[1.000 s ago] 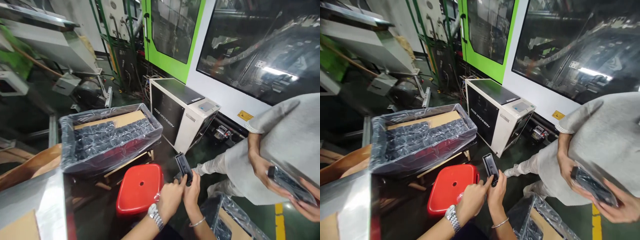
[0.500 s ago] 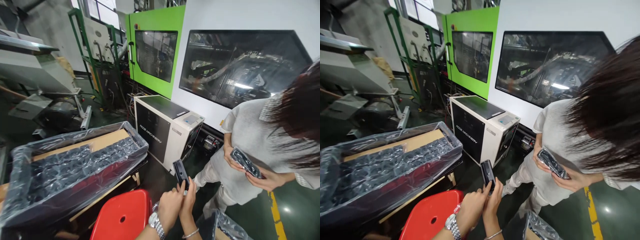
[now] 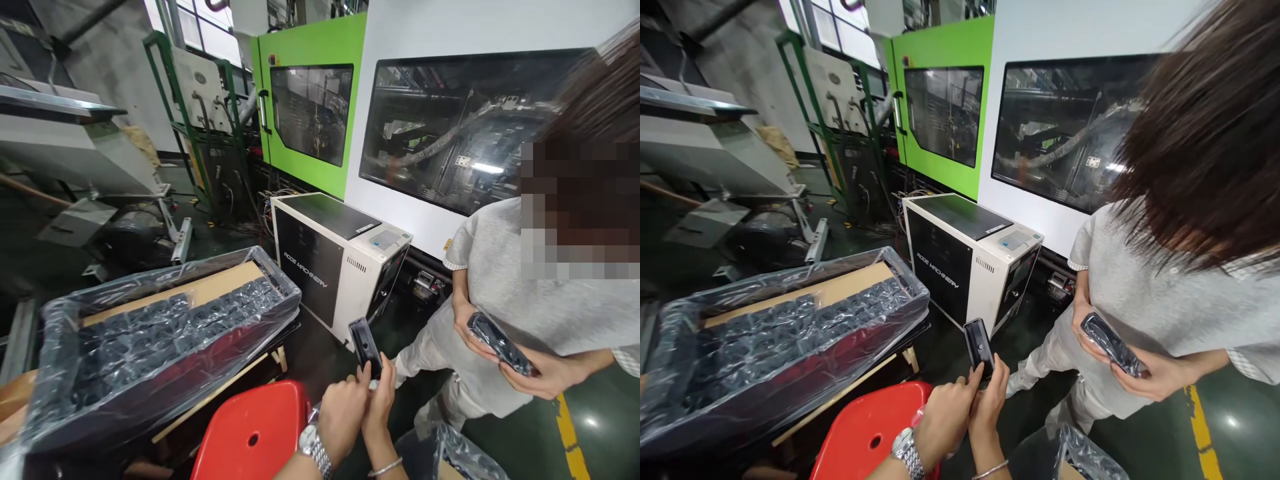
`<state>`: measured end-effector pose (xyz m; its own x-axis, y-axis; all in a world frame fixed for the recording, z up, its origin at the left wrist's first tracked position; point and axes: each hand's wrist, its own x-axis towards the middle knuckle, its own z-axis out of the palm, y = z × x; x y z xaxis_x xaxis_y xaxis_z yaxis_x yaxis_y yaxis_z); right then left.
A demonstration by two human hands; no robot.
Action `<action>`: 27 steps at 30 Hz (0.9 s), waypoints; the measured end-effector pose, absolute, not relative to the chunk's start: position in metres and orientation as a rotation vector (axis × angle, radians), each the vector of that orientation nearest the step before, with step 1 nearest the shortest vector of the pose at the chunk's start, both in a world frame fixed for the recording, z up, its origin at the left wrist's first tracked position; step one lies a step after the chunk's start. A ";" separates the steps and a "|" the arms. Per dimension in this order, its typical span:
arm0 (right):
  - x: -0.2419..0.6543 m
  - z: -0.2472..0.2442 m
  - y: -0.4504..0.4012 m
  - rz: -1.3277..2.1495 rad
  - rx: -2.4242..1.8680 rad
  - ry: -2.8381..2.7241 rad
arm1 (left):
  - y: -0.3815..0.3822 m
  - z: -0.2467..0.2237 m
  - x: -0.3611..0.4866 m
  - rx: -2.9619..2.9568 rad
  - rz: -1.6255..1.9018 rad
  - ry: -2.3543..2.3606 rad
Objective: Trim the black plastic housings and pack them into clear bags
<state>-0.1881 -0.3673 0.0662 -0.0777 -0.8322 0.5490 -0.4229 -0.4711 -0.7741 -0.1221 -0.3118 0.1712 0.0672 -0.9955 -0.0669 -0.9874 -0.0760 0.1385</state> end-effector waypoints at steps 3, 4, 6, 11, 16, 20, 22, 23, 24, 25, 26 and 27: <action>-0.186 0.061 -0.365 -1.542 -1.839 1.334 | -0.309 0.169 -0.119 2.254 -0.242 -2.085; -0.185 0.059 -0.364 -1.535 -1.835 1.331 | -0.308 0.168 -0.118 2.254 -0.248 -2.082; -0.183 0.056 -0.362 -1.521 -1.826 1.321 | -0.307 0.167 -0.116 2.258 -0.261 -2.071; -0.176 0.053 -0.359 -1.498 -1.802 1.283 | -0.302 0.158 -0.108 2.258 -0.258 -2.016; -0.143 0.055 -0.349 -1.364 -1.833 1.117 | -0.271 0.152 -0.072 2.233 -0.332 -1.676; -0.085 0.063 -0.327 -1.125 -1.885 0.854 | -0.215 0.149 -0.019 1.993 -0.346 -1.023; -0.054 0.068 -0.309 -0.972 -1.907 0.702 | -0.176 0.143 0.009 1.849 -0.265 -0.645; -0.040 0.069 -0.299 -0.888 -1.914 0.627 | -0.153 0.139 0.021 1.788 -0.220 -0.477; -0.027 0.069 -0.287 -0.800 -1.920 0.554 | -0.129 0.133 0.032 1.741 -0.174 -0.328; -0.015 0.068 -0.276 -0.708 -1.924 0.482 | -0.104 0.126 0.040 1.725 -0.130 -0.199; -0.004 0.066 -0.263 -0.614 -1.930 0.409 | -0.077 0.117 0.045 1.735 -0.088 -0.085; 0.006 0.062 -0.250 -0.521 -1.938 0.334 | -0.050 0.108 0.047 1.768 -0.038 0.025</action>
<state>0.0056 -0.2498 0.0617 0.8664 -0.4549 0.2061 0.0028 -0.4081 -0.9129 0.0469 -0.0503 0.1081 0.9992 -0.0038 -0.0395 0.0380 -0.1964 0.9798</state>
